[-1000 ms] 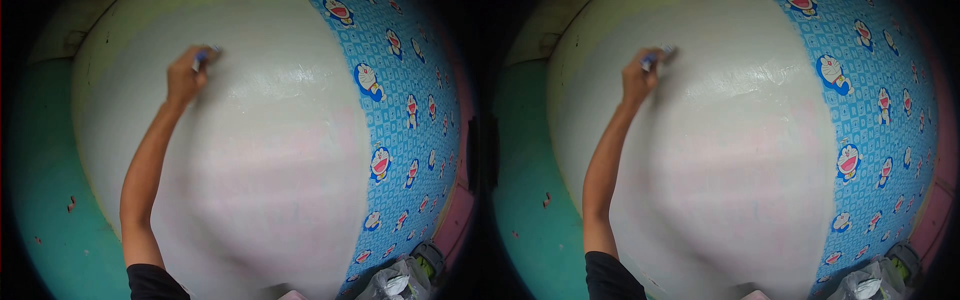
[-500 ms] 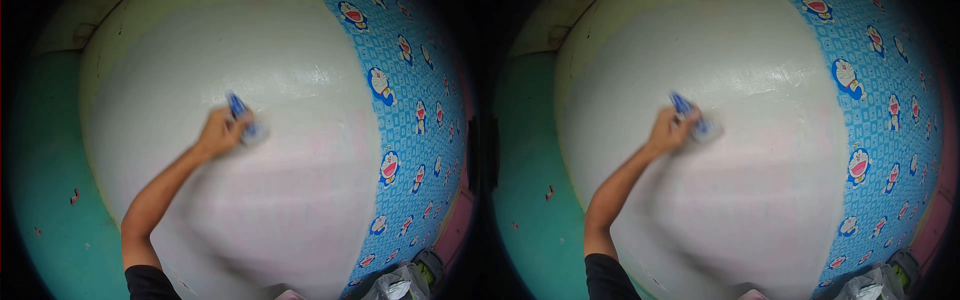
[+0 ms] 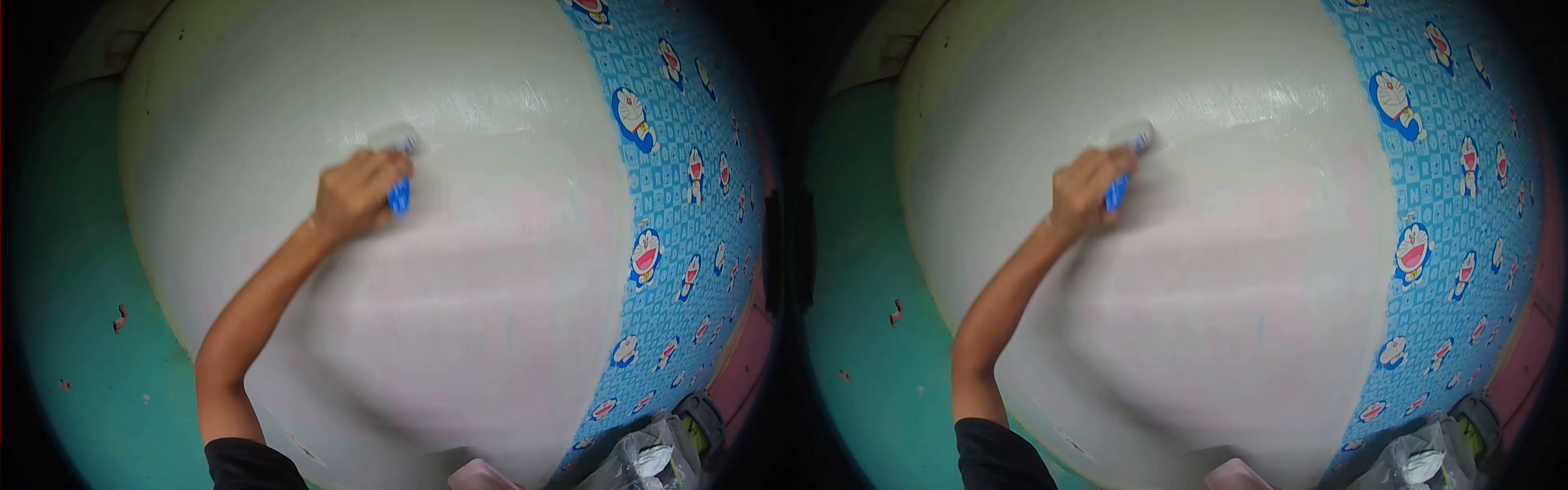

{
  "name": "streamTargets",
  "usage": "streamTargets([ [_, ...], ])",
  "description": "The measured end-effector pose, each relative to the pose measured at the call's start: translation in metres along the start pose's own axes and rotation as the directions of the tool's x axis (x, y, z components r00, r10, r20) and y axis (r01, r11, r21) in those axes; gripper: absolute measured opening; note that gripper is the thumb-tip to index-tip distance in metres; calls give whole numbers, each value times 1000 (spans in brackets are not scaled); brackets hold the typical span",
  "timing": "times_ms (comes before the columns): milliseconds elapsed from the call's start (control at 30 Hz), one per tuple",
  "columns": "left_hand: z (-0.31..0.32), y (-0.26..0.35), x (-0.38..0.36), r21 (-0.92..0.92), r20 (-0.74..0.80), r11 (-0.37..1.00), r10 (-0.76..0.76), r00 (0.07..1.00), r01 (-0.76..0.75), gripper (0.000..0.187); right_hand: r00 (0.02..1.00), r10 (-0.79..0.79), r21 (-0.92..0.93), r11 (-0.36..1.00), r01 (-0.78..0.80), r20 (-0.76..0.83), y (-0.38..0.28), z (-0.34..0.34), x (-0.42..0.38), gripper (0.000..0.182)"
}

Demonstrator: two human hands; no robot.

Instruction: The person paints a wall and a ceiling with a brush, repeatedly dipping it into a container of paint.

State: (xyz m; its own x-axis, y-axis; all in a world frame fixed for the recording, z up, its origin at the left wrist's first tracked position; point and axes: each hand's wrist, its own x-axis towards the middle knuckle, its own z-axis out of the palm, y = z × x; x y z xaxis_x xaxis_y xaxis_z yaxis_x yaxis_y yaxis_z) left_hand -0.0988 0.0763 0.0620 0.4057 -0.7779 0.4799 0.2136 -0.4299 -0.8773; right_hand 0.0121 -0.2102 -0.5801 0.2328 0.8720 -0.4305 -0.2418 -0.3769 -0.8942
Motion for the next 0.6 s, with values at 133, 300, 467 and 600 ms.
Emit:
streamTargets([
  [133,-18,91,-31,-338,10,917,-219,976,209,19,999,-45,-12,999,45,16,-22,-3,-23,74],
  [300,-61,186,-66,-640,364,535,-421,831,551,19,976,-199,281,935,217,-92,-27,4,-14,59],
  [467,-80,295,-118,-530,789,-156,-449,418,833,10,917,-344,325,860,395,-204,-26,12,0,54],
  [600,-72,368,-145,-358,893,-381,-407,193,853,10,922,-336,298,875,381,-191,-16,16,12,59],
])
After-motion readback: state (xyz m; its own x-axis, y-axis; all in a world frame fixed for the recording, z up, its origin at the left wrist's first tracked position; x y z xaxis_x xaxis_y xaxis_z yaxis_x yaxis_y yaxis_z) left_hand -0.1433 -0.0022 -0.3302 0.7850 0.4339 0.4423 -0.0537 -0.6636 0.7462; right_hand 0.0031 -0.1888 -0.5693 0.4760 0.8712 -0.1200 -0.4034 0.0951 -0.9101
